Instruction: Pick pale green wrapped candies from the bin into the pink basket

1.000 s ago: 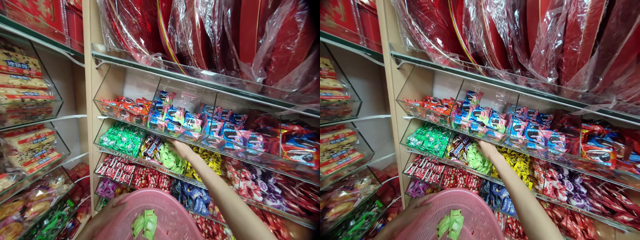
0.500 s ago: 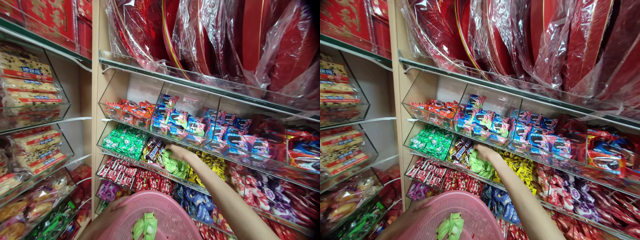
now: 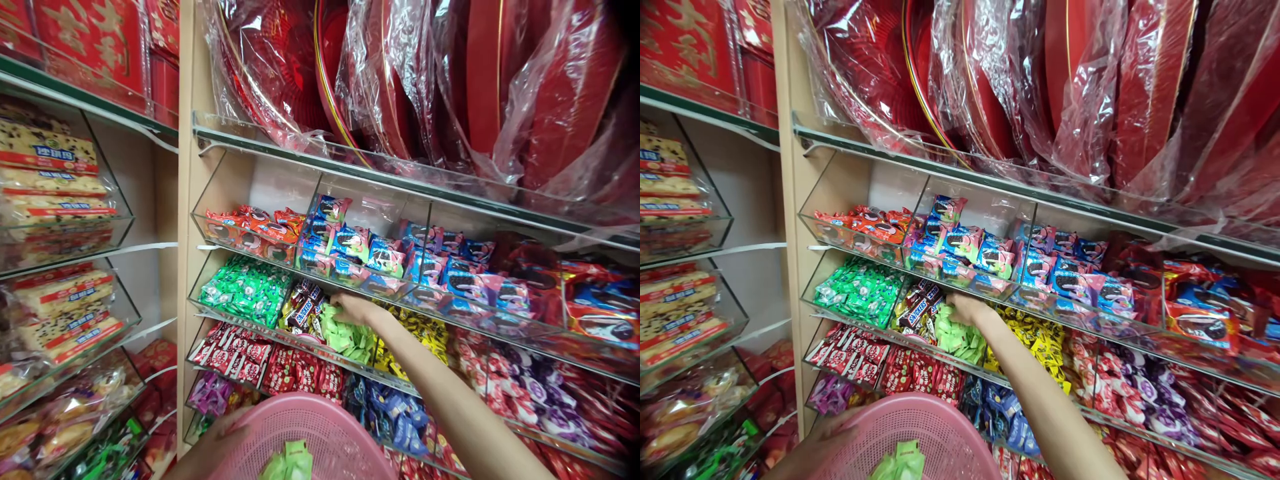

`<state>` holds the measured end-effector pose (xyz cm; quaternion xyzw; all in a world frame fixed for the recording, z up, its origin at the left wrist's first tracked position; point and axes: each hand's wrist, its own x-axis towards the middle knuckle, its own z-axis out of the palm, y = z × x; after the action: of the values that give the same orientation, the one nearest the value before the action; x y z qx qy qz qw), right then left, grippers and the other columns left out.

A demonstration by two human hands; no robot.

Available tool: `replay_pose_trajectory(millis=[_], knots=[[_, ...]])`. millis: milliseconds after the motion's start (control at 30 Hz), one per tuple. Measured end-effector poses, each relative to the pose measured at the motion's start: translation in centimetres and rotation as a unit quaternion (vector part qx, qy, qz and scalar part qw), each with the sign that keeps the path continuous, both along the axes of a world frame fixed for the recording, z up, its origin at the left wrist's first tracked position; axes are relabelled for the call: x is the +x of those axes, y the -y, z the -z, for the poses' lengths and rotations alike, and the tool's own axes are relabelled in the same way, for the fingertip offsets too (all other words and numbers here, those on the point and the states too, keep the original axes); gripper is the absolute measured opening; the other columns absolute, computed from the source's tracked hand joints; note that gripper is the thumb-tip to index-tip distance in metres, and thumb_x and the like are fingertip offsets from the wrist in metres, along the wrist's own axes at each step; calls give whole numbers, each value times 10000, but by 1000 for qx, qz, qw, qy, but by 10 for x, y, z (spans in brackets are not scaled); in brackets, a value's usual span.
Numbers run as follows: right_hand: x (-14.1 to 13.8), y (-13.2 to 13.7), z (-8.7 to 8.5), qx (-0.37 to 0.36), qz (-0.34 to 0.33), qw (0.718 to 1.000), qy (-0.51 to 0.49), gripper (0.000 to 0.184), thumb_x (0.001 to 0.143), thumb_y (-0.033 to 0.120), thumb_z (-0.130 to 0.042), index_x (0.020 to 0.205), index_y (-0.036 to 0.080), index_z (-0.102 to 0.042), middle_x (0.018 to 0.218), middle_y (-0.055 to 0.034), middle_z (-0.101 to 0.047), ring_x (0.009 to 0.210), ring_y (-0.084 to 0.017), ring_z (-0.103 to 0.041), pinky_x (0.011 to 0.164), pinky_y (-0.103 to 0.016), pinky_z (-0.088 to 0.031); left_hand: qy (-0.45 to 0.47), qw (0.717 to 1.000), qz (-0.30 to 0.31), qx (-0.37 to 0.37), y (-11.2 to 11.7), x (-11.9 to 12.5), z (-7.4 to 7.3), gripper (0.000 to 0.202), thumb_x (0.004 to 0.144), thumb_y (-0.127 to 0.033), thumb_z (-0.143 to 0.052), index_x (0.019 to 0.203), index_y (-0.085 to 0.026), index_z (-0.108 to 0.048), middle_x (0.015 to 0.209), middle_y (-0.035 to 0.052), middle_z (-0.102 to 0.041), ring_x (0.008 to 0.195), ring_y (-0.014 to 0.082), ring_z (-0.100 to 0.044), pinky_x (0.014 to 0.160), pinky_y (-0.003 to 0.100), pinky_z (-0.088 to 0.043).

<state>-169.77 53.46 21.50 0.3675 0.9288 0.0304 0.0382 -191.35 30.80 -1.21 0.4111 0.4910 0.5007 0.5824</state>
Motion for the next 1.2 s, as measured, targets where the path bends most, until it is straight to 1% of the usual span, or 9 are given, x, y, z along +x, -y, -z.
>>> replay_pose_trajectory(millis=[100,233,333,500,667,767,900,1033,1200], knots=[[5,4,-5,5,25,1000,-17,281,727,271,-597,991,176,-620,951,-59,-654,808,-176,-578,660,-229,-392,5,1000,18,-1,0,1,-3,541,629,-524,-683,1073,-216,-666,1179,45,-591,1204,298,-436,1045,383,-314],[9,10,-7,-57,59,996,-24,302,727,361,-587,943,153,-622,875,-56,-655,743,-164,-573,594,-224,-386,-8,1000,23,5,-2,1,-2,556,646,-536,-671,1095,-207,-655,1183,53,-588,1205,301,-432,1038,385,-322],[7,17,-7,-67,73,995,-7,307,697,395,-597,889,159,-636,847,-59,-659,726,-176,-578,567,-236,-378,-24,999,25,10,-4,1,0,573,660,-534,-666,1126,-202,-636,1225,53,-560,1222,286,-418,1058,362,-297],[2,26,-6,-48,71,996,3,271,681,406,-598,830,185,-651,860,-56,-665,762,-188,-587,592,-245,-384,-4,998,61,20,-5,4,-4,606,706,-532,-632,1213,-207,-570,1245,53,-546,1187,267,-461,1018,347,-354],[-2,29,-6,-62,61,996,2,314,670,464,-628,807,181,-644,818,-42,-663,748,-181,-583,585,-239,-373,6,999,49,8,-4,4,-7,593,711,-501,-646,1212,-193,-568,1254,59,-538,1200,268,-453,1016,342,-357],[-4,30,-6,-62,60,996,12,309,645,432,-677,830,187,-642,869,-38,-668,781,-178,-584,590,-233,-362,23,998,53,22,-4,3,-1,541,753,-453,-624,1224,-195,-556,1253,62,-539,1190,261,-464,1012,350,-361],[-6,28,-6,-54,66,996,30,294,643,332,-687,901,195,-650,905,-40,-667,786,-172,-584,589,-227,-363,54,996,66,33,-2,1,3,485,802,-388,-586,1254,-222,-526,1214,59,-568,1128,253,-517,985,367,-387],[-8,22,-6,-63,68,994,52,324,634,319,-698,923,178,-654,889,-48,-662,782,-179,-573,576,-228,-363,62,994,77,36,0,2,-3,506,800,-394,-581,1271,-222,-509,1207,63,-573,1147,262,-500,964,378,-404],[-14,18,-4,-65,46,994,70,213,639,315,-687,774,155,-648,759,-27,-625,699,-154,-536,534,-225,-322,28,998,60,13,2,3,-12,594,744,-463,-620,1267,-201,-515,1217,62,-566,1180,267,-469,994,367,-379]])
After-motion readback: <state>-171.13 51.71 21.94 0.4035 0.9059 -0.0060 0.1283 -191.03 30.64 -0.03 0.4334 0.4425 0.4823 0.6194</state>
